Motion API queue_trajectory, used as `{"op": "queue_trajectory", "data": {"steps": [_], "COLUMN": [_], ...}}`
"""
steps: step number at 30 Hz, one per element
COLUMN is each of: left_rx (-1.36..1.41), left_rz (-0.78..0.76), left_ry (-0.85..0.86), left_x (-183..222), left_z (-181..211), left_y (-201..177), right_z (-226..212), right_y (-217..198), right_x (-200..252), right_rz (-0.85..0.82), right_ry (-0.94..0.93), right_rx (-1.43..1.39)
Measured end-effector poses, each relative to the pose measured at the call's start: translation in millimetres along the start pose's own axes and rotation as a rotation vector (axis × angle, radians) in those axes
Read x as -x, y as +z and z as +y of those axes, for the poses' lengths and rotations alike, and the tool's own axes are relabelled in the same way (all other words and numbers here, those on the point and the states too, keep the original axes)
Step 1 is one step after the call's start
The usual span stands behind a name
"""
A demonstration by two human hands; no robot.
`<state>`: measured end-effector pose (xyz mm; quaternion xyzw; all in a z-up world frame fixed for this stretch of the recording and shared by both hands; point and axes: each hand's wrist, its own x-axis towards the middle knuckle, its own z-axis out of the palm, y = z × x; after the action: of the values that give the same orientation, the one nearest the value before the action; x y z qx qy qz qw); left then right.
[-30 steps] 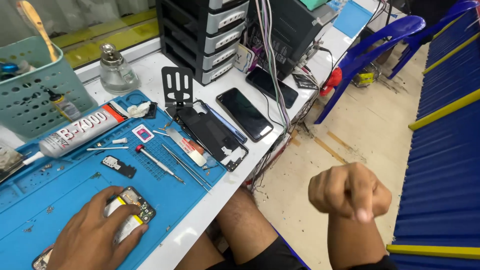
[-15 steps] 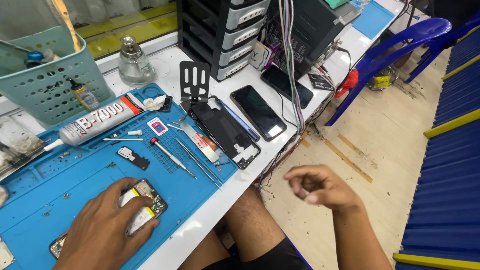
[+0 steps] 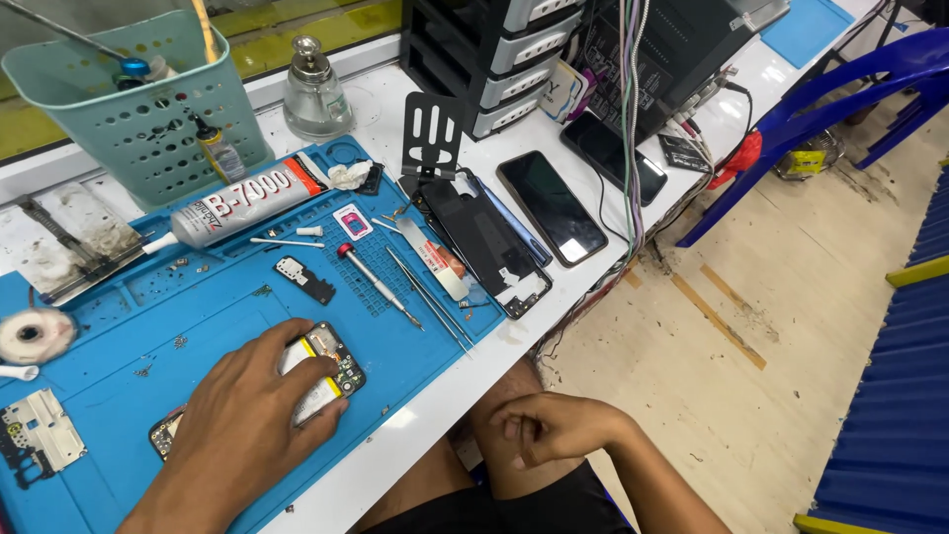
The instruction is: Repairing a mobile phone by connecting internal components and installing a battery
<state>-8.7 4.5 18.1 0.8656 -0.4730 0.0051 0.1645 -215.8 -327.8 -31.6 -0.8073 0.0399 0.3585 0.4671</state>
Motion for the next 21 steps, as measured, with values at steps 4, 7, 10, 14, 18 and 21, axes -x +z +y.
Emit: {"op": "queue_trajectory", "data": {"steps": [4, 7, 10, 14, 18, 21], "left_rx": [0.008, -0.005, 0.001, 0.008, 0.007, 0.01], "left_rz": [-0.041, 0.028, 0.038, 0.063, 0.066, 0.072], "left_ry": [-0.031, 0.026, 0.019, 0.041, 0.054, 0.059], "left_x": [0, 0, 1, 2, 3, 3], "left_z": [0, 0, 0, -1, -1, -2], "left_y": [0, 2, 1, 1, 0, 0], "right_z": [-5, -3, -5, -1, 12, 19], "right_y": [4, 4, 4, 3, 7, 7], "right_x": [-8, -11, -12, -20, -27, -29], "right_rz": [0.097, 0.145, 0.118, 0.148, 0.161, 0.155], "right_ry": [0.1, 0.098, 0.067, 0.09, 0.08, 0.036], "right_rx": [-0.065, -0.134, -0.218, -0.305, -0.346, -0.413]}}
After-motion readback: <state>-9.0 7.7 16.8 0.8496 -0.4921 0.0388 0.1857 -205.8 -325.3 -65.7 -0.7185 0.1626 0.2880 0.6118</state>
